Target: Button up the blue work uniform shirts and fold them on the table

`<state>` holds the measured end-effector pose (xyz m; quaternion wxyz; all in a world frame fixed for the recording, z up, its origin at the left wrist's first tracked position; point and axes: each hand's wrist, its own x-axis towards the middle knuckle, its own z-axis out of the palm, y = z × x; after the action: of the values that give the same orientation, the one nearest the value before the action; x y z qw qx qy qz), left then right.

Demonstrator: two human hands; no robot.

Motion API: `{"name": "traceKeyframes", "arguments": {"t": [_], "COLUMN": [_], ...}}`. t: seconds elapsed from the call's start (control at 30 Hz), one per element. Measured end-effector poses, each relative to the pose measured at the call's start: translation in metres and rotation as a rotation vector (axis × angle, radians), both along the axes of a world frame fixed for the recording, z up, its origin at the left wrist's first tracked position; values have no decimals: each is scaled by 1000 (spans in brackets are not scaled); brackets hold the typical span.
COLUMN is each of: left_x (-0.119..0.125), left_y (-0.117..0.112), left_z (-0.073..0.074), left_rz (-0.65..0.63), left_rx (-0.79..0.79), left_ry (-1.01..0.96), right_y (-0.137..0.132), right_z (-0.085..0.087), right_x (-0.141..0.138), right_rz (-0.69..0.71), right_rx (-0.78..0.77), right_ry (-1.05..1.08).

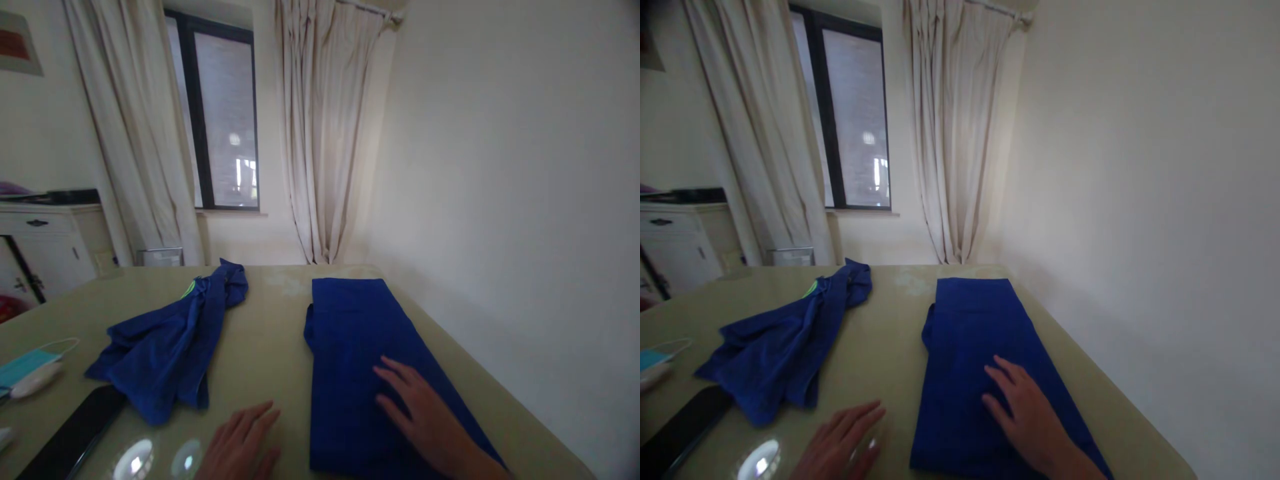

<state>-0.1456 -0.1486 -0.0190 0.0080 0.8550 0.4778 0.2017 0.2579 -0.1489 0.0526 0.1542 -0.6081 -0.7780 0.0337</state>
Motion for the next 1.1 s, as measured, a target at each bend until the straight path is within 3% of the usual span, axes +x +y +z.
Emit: {"name": "traceKeyframes", "arguments": {"t": [0.13, 0.27, 0.4, 0.47, 0.57, 0.67, 0.73, 0.9, 1.0, 1.1], "left_x": [4, -7, -33, -45, -57, -69, -79, -91, -68, -22], "left_y": [50, 85, 103, 103, 97, 90, 89, 100, 99, 74], "left_z": [26, 36, 34, 33, 36, 41, 44, 49, 47, 42], "left_rz": [234, 579, 897, 939, 957, 1046, 1034, 811, 580, 279], "left_rx": [-29, 99, 106, 94, 205, 217, 136, 25, -37, -110], "left_ry": [94, 229, 211, 179, 168, 167, 173, 82, -65, -224], "right_y": [-17, 13, 70, 102, 141, 158, 157, 134, 117, 98], "right_z": [-22, -31, -26, -22, -17, -17, -20, -31, -30, -26], "right_x": [-66, -82, -57, -35, 1, 30, 46, 74, 66, 28], "right_rz": [110, 24, -25, -25, -1, 19, 52, 25, -73, -106], "right_rx": [-244, -257, -194, -169, -152, -185, -174, -81, 10, 165], "right_ry": [20, -19, -67, -89, -102, -82, -69, -107, -185, -152]}}
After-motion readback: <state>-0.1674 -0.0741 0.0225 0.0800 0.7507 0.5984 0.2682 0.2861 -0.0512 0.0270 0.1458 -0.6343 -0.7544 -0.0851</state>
